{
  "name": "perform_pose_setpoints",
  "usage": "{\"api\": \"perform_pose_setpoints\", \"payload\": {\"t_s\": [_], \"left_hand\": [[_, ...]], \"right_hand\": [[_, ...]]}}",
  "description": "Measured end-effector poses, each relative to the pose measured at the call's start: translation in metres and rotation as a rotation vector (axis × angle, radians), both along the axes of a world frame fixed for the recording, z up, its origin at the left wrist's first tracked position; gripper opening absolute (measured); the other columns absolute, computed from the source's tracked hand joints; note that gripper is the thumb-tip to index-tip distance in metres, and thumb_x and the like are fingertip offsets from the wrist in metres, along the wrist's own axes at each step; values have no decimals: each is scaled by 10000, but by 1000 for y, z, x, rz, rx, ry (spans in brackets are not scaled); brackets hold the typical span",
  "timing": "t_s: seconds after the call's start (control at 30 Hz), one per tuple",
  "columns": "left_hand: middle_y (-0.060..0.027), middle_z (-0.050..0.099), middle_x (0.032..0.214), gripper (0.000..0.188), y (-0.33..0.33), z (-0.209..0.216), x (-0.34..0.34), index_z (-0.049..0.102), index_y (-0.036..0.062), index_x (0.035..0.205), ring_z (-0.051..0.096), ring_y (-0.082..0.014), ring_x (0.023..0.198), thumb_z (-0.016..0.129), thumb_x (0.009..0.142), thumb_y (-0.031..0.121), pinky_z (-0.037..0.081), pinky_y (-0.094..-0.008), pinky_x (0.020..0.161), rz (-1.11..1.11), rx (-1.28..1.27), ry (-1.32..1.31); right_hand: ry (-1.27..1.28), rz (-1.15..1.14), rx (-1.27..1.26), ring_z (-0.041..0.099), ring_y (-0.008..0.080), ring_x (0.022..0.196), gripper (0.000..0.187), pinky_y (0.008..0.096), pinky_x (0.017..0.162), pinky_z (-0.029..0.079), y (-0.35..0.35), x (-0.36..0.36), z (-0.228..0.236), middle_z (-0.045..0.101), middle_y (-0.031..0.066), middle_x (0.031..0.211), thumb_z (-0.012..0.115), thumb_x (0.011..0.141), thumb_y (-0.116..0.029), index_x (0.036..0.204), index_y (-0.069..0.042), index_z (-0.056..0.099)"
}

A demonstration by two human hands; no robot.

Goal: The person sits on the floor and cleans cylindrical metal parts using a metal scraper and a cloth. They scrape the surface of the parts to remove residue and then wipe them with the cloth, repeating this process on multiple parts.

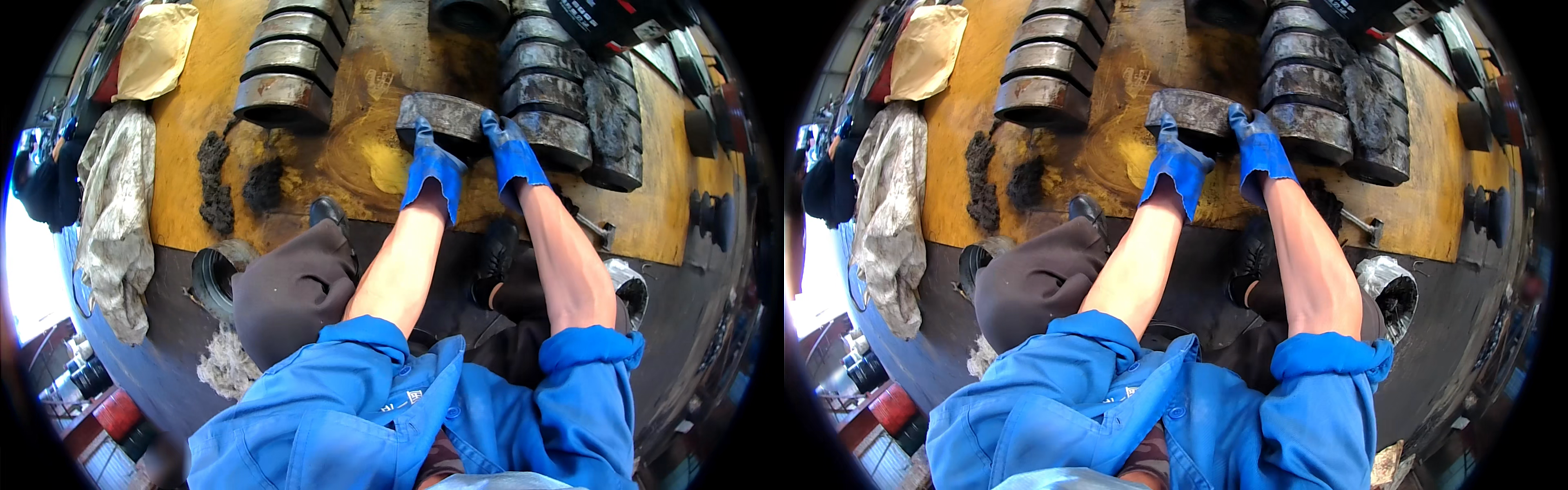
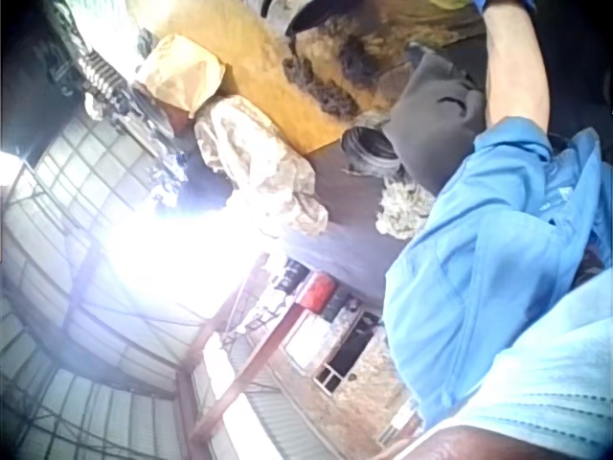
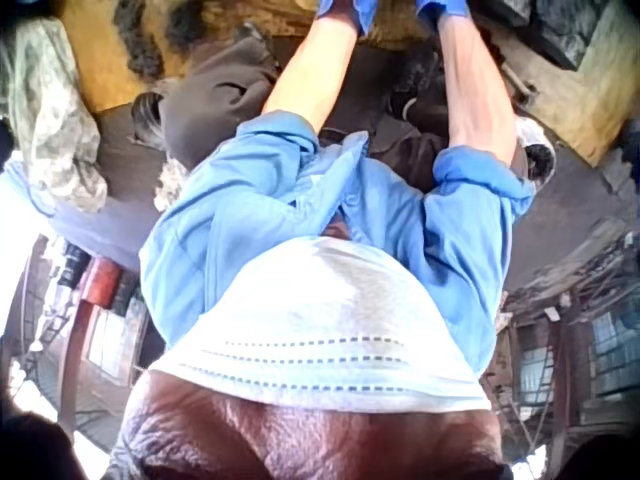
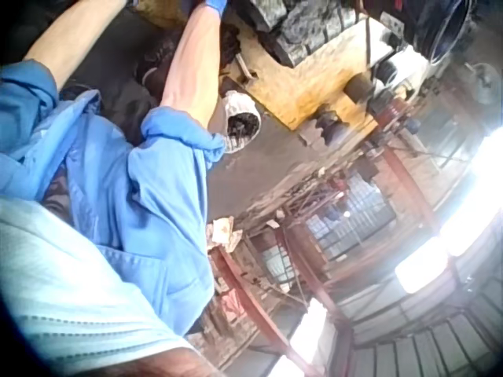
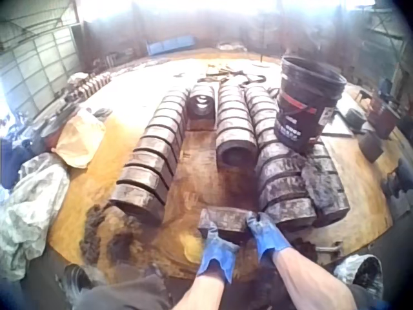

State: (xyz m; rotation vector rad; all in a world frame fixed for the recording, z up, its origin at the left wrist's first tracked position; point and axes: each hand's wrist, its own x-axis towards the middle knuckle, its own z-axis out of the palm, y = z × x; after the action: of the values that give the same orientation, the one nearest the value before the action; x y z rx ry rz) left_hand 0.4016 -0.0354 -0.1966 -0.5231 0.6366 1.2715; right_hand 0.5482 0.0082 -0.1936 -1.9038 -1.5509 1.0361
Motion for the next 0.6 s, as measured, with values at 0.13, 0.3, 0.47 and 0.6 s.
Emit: {"api": "perform_pose_setpoints", "payload": {"t_s": [0.13, 0.3, 0.47, 0.6], "left_hand": [[-39, 531, 1448, 764, -2, -28, -15, 445, 173, 1454, 483, -259, 1319, 558, 890, 676, 374, -415, 1120, 34, 145, -111], [-57, 549, 1423, 766, -29, -73, -56, 415, 122, 1472, 479, -249, 1327, 597, 901, 600, 401, -379, 1102, 138, 566, -1230], [-67, 466, 1498, 845, -4, -35, -24, 387, 205, 1492, 413, -340, 1362, 442, 864, 767, 306, -585, 1120, -83, 205, -45], [-51, 509, 1457, 750, -23, -12, -59, 480, 258, 1415, 416, -363, 1327, 482, 851, 752, 315, -660, 1030, -102, -43, 207]], "right_hand": [[-50, -45, 70, 570, 415, 1220, 865, 435, 1041, 438, -4, -13, 5, 609, 311, 1253, 537, 874, -681, 1294, 74, 574], [-82, 113, -99, 631, 413, 1118, 724, 443, 949, 483, 7, -53, -6, 664, 299, 1138, 554, 904, -625, 1161, 44, 662], [-163, 261, 34, 632, 454, 1036, 773, 486, 918, 483, 35, 23, -7, 660, 329, 1033, 495, 910, -679, 1000, 62, 693], [-189, 340, 48, 540, 277, 1277, 393, 391, 1064, 408, 14, 20, 163, 639, 171, 1236, 616, 885, -310, 1165, -38, 663]]}}
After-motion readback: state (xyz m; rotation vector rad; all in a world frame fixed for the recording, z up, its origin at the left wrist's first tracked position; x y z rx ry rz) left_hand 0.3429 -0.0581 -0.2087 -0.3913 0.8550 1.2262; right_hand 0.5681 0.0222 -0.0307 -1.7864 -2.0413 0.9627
